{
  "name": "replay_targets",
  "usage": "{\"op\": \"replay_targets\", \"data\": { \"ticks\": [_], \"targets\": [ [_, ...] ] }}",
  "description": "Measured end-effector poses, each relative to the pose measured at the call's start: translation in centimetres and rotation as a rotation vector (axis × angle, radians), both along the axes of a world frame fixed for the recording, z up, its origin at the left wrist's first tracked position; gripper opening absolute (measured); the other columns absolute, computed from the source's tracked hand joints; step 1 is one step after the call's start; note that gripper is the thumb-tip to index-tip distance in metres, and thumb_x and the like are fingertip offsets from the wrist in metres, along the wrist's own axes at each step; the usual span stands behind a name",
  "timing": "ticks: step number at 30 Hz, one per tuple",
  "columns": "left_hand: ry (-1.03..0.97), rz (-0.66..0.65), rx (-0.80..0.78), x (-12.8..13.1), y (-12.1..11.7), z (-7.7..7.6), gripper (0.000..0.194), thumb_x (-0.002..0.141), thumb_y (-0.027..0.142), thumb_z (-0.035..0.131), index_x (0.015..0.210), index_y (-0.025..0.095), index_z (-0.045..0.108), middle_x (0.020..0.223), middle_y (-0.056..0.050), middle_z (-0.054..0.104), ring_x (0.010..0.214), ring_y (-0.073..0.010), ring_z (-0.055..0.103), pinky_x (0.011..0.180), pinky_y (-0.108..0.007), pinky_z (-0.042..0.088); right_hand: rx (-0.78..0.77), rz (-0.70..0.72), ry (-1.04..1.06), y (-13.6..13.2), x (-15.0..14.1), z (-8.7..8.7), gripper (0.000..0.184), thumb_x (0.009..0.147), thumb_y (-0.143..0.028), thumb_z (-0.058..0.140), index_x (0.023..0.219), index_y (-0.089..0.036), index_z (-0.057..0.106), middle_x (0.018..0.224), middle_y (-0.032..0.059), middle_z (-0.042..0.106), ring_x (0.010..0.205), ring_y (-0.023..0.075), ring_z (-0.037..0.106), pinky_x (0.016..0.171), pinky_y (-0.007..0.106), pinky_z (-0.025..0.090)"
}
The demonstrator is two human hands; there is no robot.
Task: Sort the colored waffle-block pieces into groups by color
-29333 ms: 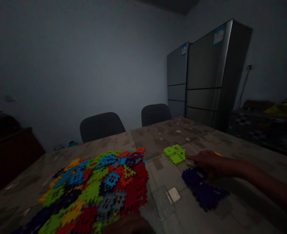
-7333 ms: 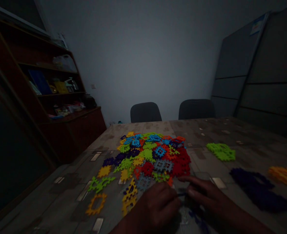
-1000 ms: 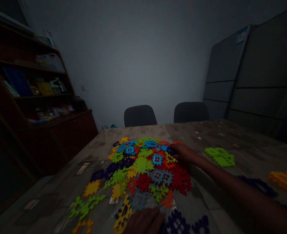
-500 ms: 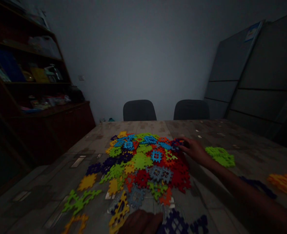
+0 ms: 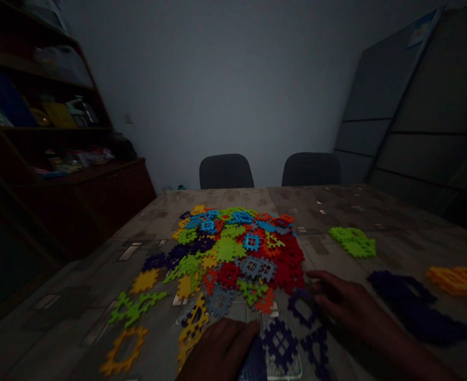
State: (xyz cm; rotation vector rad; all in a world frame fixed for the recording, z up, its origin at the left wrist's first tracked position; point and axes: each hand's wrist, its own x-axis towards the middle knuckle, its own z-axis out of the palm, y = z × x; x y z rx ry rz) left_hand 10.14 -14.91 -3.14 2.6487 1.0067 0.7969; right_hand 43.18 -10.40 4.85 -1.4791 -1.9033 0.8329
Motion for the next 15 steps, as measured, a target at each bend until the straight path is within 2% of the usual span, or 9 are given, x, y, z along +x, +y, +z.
{"op": "replay_targets", "data": {
  "ticks": [3, 7, 10, 13, 15],
  "targets": [
    [0.018, -0.011, -0.045, -0.2, -0.1, 0.7, 0.075, 0.099, 0.073, 0.044, 0.160, 0.036, 0.022, 0.128, -0.009, 0.069, 0.106, -0.0256, 0.068, 0.094, -0.034, 0.052, 0.149, -0.063, -0.155, -0.9, 0.9, 0.1, 0.050, 0.090, -0.048, 0.054, 0.129, -0.022, 0.070, 0.108, 0.0134, 0.078, 0.092, 0.0302, 0.074, 0.083, 0.042, 0.058],
    [0.011, -0.009, -0.148, -0.7, -0.5, 1.2, 0.087, 0.094, 0.076, 0.050, 0.163, 0.036, 0.015, 0.140, -0.010, 0.063, 0.117, -0.0294, 0.064, 0.098, -0.039, 0.052, 0.099, 0.043, -0.292, -3.6, 1.1, -0.1, 0.044, 0.093, -0.044, 0.057, 0.131, -0.027, 0.071, 0.120, 0.0108, 0.077, 0.105, 0.0310, 0.075, 0.090, 0.043, 0.061],
    [0.031, 0.000, -0.210, -1.0, -1.0, 1.7, 0.089, 0.095, 0.072, 0.053, 0.164, 0.035, 0.011, 0.140, -0.011, 0.062, 0.117, -0.0306, 0.062, 0.100, -0.043, 0.051, 0.140, 0.126, -0.424, -5.7, 1.0, -1.6, 0.051, 0.085, -0.042, 0.069, 0.134, -0.028, 0.069, 0.131, 0.0108, 0.073, 0.112, 0.0352, 0.073, 0.093, 0.045, 0.063],
    [0.064, 0.018, -0.241, -1.0, -1.3, 2.3, 0.086, 0.096, 0.065, 0.058, 0.163, 0.038, 0.010, 0.142, -0.010, 0.059, 0.120, -0.0311, 0.059, 0.102, -0.045, 0.049, 0.284, 0.166, -0.561, -6.8, 0.9, -3.9, 0.067, 0.078, -0.036, 0.077, 0.142, -0.028, 0.063, 0.130, 0.0137, 0.072, 0.107, 0.0380, 0.075, 0.086, 0.046, 0.066],
    [0.064, 0.019, -0.254, -0.8, -1.4, 2.5, 0.087, 0.096, 0.066, 0.058, 0.163, 0.039, 0.010, 0.140, -0.008, 0.059, 0.119, -0.0308, 0.059, 0.101, -0.044, 0.049, 0.381, 0.180, -0.627, -7.1, 0.7, -5.0, 0.074, 0.074, -0.033, 0.079, 0.145, -0.028, 0.059, 0.127, 0.0145, 0.074, 0.101, 0.0389, 0.076, 0.079, 0.045, 0.068]
  ]
}}
